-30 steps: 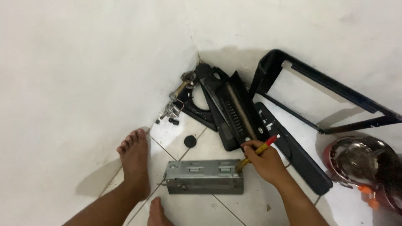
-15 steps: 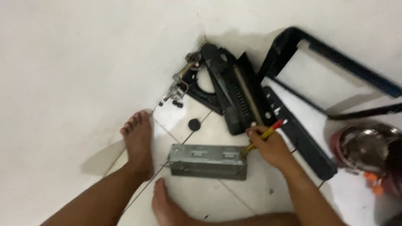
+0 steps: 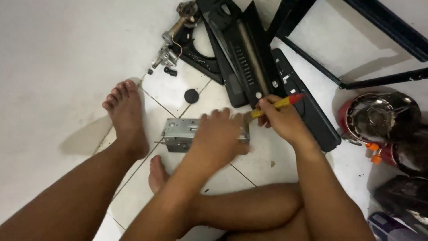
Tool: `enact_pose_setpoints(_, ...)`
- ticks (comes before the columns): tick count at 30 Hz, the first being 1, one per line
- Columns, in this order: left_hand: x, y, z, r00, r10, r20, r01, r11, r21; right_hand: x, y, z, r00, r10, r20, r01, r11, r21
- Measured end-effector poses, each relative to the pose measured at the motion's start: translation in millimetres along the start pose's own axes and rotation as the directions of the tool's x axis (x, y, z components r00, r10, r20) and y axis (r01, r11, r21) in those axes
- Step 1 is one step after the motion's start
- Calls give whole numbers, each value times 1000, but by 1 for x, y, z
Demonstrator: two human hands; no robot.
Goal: Cleaning and assembling mechanical components of an appliance on the floor.
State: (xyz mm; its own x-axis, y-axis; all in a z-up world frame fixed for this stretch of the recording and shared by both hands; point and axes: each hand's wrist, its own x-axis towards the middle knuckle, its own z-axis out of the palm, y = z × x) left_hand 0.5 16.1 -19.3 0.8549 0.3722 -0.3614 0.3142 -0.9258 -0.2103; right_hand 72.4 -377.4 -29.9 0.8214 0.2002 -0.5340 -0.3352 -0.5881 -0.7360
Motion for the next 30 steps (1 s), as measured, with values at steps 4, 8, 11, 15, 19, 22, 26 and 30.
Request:
enact_pose_setpoints(4, 1, 2, 7, 999, 25, 21, -25, 1000, -13, -11, -12, -9, 993, -57, 99, 25, 953, 301)
enact_pose_setpoints(8, 0, 2, 9, 999, 34, 30, -33, 999, -30, -37, -45, -12, 966, -120, 230, 135, 990, -48)
enact_pose_setpoints(11, -1, 2, 5, 999, 27, 30, -26, 999, -36, -35, -36, -9, 971, -179, 157, 183, 983, -14)
enact_pose_setpoints(15, -1, 1, 3, 999, 18, 36, -16, 999, -48, -21, -28, -7, 956, -50, 288, 50, 999, 7)
enact_pose_setpoints(19, -3, 2, 1, 999, 10, 38, -7, 998, -66, -6, -9, -1, 991, -108, 76, 102, 991, 83)
enact_pose_setpoints(22, -8, 3, -3, 999, 7, 33, -4, 997, -77, 0, 1, -6, 989, -148, 18, 127, 896, 425)
enact_pose_setpoints(26, -10, 7, -15, 1000, -5, 11, 6, 996, -90, -1, 1, -22, 978, -173, -116, 199, 614, 764)
enact_pose_setpoints(30, -16, 9, -23, 1000, 11, -8, -12, 996, -90, -1, 4, -28, 965, -189, -181, 254, 521, 815)
